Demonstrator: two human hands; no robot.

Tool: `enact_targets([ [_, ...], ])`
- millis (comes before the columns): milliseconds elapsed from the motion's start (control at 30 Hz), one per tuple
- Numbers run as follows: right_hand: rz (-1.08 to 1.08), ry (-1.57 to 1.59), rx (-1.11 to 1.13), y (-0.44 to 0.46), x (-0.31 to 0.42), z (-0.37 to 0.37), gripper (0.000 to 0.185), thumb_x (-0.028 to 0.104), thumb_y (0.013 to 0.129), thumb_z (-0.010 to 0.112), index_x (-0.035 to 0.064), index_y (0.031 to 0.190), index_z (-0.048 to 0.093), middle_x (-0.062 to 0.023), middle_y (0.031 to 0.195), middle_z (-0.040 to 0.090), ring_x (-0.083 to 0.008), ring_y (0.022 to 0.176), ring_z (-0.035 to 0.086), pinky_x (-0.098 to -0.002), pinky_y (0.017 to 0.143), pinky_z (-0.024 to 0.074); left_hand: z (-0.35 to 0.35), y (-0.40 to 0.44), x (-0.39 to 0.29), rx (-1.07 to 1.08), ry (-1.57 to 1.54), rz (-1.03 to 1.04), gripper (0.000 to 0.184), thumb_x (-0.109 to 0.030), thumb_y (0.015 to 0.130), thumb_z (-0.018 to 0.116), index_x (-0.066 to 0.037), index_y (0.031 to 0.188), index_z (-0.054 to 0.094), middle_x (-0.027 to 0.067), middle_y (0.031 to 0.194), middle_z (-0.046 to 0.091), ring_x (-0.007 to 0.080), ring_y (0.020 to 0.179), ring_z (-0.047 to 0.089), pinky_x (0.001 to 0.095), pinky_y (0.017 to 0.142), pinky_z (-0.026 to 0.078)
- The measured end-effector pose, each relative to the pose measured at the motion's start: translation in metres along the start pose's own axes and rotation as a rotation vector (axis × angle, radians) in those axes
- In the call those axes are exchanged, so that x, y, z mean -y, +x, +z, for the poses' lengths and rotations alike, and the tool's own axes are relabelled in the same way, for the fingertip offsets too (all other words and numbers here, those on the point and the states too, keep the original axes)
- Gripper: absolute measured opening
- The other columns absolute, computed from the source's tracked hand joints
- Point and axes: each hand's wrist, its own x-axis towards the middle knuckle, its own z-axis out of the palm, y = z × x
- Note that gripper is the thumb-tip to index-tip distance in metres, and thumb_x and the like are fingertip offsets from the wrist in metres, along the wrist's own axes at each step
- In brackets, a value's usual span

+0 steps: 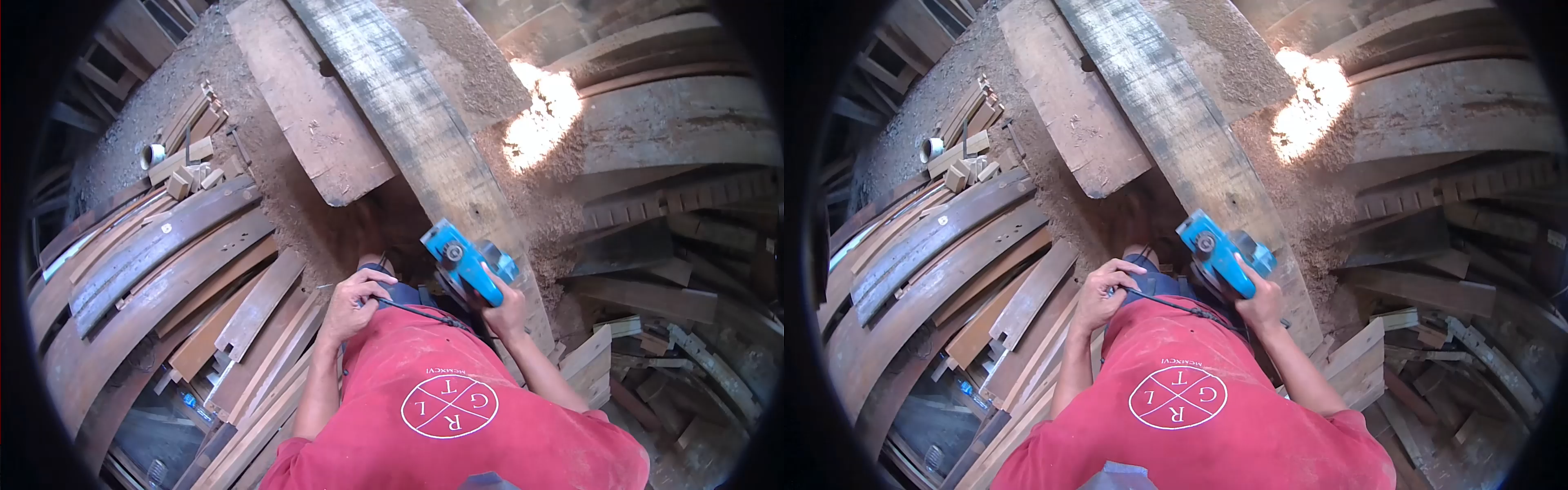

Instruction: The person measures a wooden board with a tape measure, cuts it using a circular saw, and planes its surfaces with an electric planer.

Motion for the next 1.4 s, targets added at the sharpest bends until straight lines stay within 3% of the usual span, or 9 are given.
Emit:
enact_targets([
  [300, -0.100, -0.100, 0.025, 0.187, 0.128, 0.045, 0.060, 0.028, 0.082, 0.086, 0.0324, 0.140, 0.073, -0.0252, 0.088, 0.074, -0.0458, 0.085, 0.074, -0.0552, 0.075, 0.0583, -0.047, 0.034, -0.006, -0.192, -0.107, -0.088, 0.030, 0.014, 0.077, 0.054, -0.001, 0.089, 0.076, 0.0125, 0.116, 0.078, 0.0253, 0.109, 0.072, 0.0330, 0.088, 0.054],
  [600, -0.087, -0.164, 0.014, 0.371, 0.253, 0.098, 0.059, 0.025, 0.082, 0.086, 0.0328, 0.139, 0.073, -0.0223, 0.096, 0.077, -0.0442, 0.091, 0.075, -0.0543, 0.081, 0.0598, -0.122, 0.110, 0.003, -0.187, -0.171, -0.075, 0.029, 0.014, 0.078, 0.056, -0.002, 0.092, 0.076, 0.0147, 0.122, 0.077, 0.0255, 0.115, 0.070, 0.0377, 0.102, 0.052],
  [667, -0.060, -0.153, 0.017, 0.408, 0.284, 0.105, 0.046, 0.029, 0.085, 0.085, 0.0227, 0.130, 0.078, -0.0228, 0.098, 0.078, -0.0441, 0.094, 0.075, -0.0531, 0.083, 0.0595, -0.139, 0.126, 0.002, -0.195, -0.219, -0.100, 0.027, 0.013, 0.079, 0.057, -0.002, 0.092, 0.075, 0.0139, 0.122, 0.077, 0.0250, 0.114, 0.070, 0.0371, 0.100, 0.053],
  [933, -0.086, -0.167, -0.003, 0.559, 0.389, 0.152, 0.041, 0.026, 0.085, 0.081, 0.0205, 0.126, 0.079, -0.0236, 0.102, 0.078, -0.0446, 0.098, 0.075, -0.0538, 0.086, 0.0601, -0.201, 0.171, 0.014, -0.190, -0.504, -0.218, 0.025, 0.018, 0.085, 0.062, 0.000, 0.096, 0.075, 0.0180, 0.126, 0.073, 0.0243, 0.114, 0.069, 0.0349, 0.099, 0.056],
  [1067, -0.137, -0.189, -0.074, 0.637, 0.445, 0.180, 0.032, 0.030, 0.085, 0.080, 0.0086, 0.109, 0.082, -0.0234, 0.108, 0.078, -0.0444, 0.104, 0.075, -0.0534, 0.091, 0.0602, -0.218, 0.187, 0.015, -0.265, -0.725, -0.228, 0.025, 0.019, 0.087, 0.064, 0.002, 0.101, 0.075, 0.0179, 0.130, 0.070, 0.0250, 0.119, 0.067, 0.0366, 0.106, 0.054],
  [1200, -0.209, -0.163, -0.091, 0.727, 0.491, 0.213, 0.041, 0.027, 0.080, 0.072, -0.0025, 0.107, 0.080, -0.0293, 0.110, 0.077, -0.0469, 0.107, 0.075, -0.0515, 0.094, 0.0602, -0.229, 0.203, 0.015, -0.275, -0.714, -0.142, 0.024, 0.017, 0.097, 0.062, 0.001, 0.111, 0.073, 0.0138, 0.135, 0.066, 0.0170, 0.116, 0.068, 0.0303, 0.100, 0.057],
  [1300, -0.333, -0.179, -0.207, 0.796, 0.515, 0.234, 0.052, 0.044, 0.079, 0.086, -0.0030, 0.100, 0.082, -0.0273, 0.101, 0.079, -0.0419, 0.097, 0.078, -0.0475, 0.086, 0.0616, -0.227, 0.213, 0.018, -0.310, -0.702, -0.106, 0.024, 0.013, 0.098, 0.064, 0.001, 0.116, 0.074, 0.0118, 0.133, 0.066, 0.0145, 0.116, 0.067, 0.0286, 0.097, 0.056],
  [1333, -0.405, -0.224, -0.125, 0.827, 0.527, 0.236, 0.030, 0.022, 0.085, 0.073, -0.0038, 0.098, 0.079, -0.0302, 0.100, 0.078, -0.0437, 0.099, 0.078, -0.0508, 0.083, 0.0631, -0.225, 0.214, 0.018, -0.315, -0.667, -0.111, 0.026, 0.012, 0.099, 0.064, 0.001, 0.122, 0.072, 0.0105, 0.132, 0.066, 0.0131, 0.115, 0.066, 0.0276, 0.096, 0.055],
  [1400, -0.443, -0.213, -0.146, 0.889, 0.526, 0.253, 0.029, 0.022, 0.086, 0.071, -0.0042, 0.097, 0.079, -0.0305, 0.101, 0.077, -0.0434, 0.100, 0.078, -0.0509, 0.084, 0.0631, -0.223, 0.214, 0.017, -0.328, -0.630, -0.105, 0.029, 0.010, 0.100, 0.065, 0.001, 0.127, 0.071, 0.0092, 0.132, 0.066, 0.0118, 0.114, 0.066, 0.0267, 0.094, 0.054],
])
